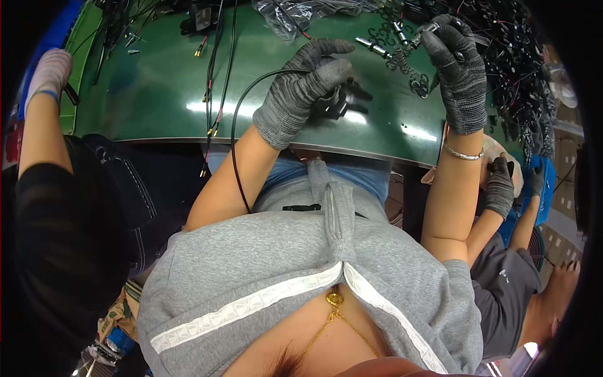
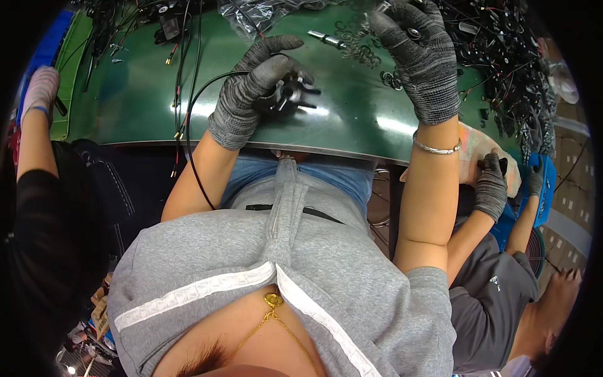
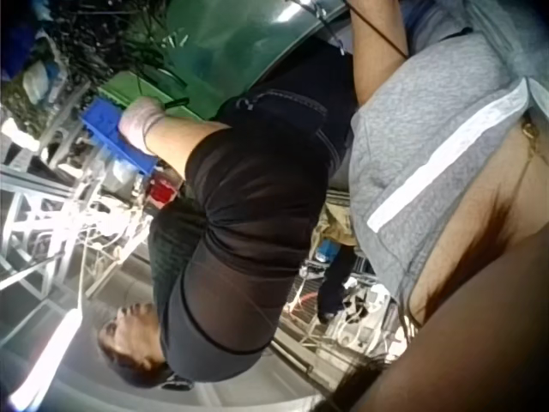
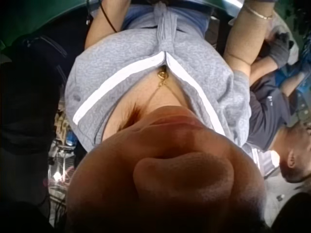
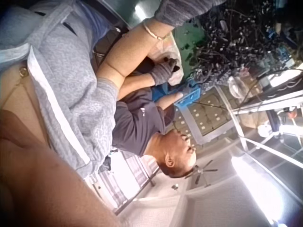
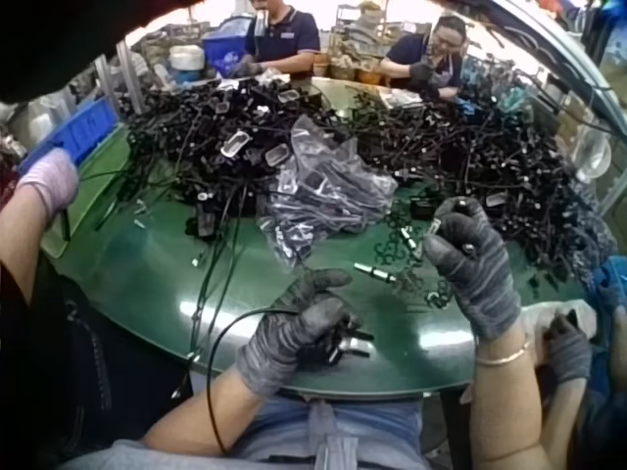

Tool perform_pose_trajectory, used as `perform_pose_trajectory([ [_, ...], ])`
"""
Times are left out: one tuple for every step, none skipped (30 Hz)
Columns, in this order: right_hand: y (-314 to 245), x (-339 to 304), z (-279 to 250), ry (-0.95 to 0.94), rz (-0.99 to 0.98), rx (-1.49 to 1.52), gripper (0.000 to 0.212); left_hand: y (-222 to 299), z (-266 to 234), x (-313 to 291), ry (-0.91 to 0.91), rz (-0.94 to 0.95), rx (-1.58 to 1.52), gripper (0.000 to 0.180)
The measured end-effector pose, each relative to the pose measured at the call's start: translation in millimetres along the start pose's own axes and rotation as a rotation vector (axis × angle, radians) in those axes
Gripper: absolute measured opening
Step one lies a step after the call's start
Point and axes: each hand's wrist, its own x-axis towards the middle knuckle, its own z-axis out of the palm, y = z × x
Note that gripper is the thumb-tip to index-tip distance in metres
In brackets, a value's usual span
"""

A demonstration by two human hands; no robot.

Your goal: Assembling and securing electrical wire connectors and harnesses on a production line.

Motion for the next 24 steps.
perform_pose_trajectory([
  [-1, 3, 4, 0.002, -0.180, -0.108, 0.029, 0, 2, -2, 0.031, -0.001, 0.043, 0.058],
  [-3, 5, 15, 0.000, -0.192, -0.085, 0.029, 2, 2, -7, 0.083, 0.004, 0.098, 0.060],
  [-17, 5, 15, 0.052, 0.069, -0.004, 0.028, 9, 12, -10, 0.078, 0.048, 0.129, 0.063],
  [-30, 6, 16, 0.109, 0.329, 0.077, 0.028, 6, 12, -8, 0.064, 0.045, 0.118, 0.063],
  [-36, 12, 27, 0.099, 0.313, 0.103, 0.028, 4, 6, -12, 0.081, 0.012, 0.095, 0.063],
  [-45, 18, 32, 0.129, 0.295, 0.205, 0.029, 4, 4, -12, 0.073, -0.029, 0.054, 0.063],
  [-54, 23, 38, 0.158, 0.276, 0.308, 0.039, 7, 4, -13, 0.076, -0.027, 0.053, 0.063],
  [-63, 24, 43, 0.156, 0.278, 0.303, 0.039, 10, 3, -13, 0.015, -0.055, -0.043, 0.062],
  [-73, 24, 47, 0.159, 0.354, 0.323, 0.030, 12, 3, -13, -0.044, -0.083, -0.137, 0.060],
  [-77, 24, 50, 0.161, 0.430, 0.343, 0.023, 9, 0, -12, -0.043, -0.083, -0.140, 0.060],
  [-72, 21, 42, -0.006, 0.353, 0.360, 0.030, 6, -4, -10, -0.100, -0.149, -0.213, 0.057],
  [-60, 16, 43, -0.008, 0.353, 0.363, 0.030, 5, -6, -8, -0.155, -0.217, -0.284, 0.055],
  [-43, 10, 49, -0.010, 0.243, 0.271, 0.026, 5, -6, -7, -0.152, -0.217, -0.283, 0.055],
  [-44, 14, 58, -0.016, 0.133, 0.182, 0.026, 4, -7, -6, -0.168, -0.214, -0.315, 0.053],
  [-56, 14, 64, 0.077, 0.458, 0.295, 0.029, 4, -8, -5, -0.185, -0.211, -0.347, 0.052],
  [-62, 14, 67, 0.073, 0.458, 0.299, 0.029, 5, -9, -7, -0.178, -0.211, -0.347, 0.052],
  [-65, 14, 70, 0.080, 0.518, 0.330, 0.031, 8, -8, -7, -0.191, -0.217, -0.384, 0.051],
  [-66, 14, 71, 0.088, 0.578, 0.361, 0.032, 9, -9, -8, -0.205, -0.223, -0.421, 0.050],
  [-66, 13, 72, 0.085, 0.580, 0.361, 0.032, 8, -10, -8, -0.203, -0.223, -0.423, 0.050],
  [-65, 12, 72, 0.088, 0.580, 0.363, 0.033, 8, -12, -8, -0.195, -0.233, -0.444, 0.050],
  [-63, 10, 72, 0.091, 0.580, 0.364, 0.034, 8, -14, -9, -0.187, -0.243, -0.465, 0.050],
  [-61, 9, 72, 0.090, 0.583, 0.365, 0.034, 8, -15, -8, -0.167, -0.244, -0.448, 0.048],
  [-56, 8, 68, 0.057, 0.582, 0.343, 0.034, 7, -16, -6, -0.184, -0.229, -0.419, 0.047],
  [-53, 8, 67, 0.024, 0.582, 0.322, 0.035, 5, -16, -5, -0.201, -0.215, -0.389, 0.047],
])
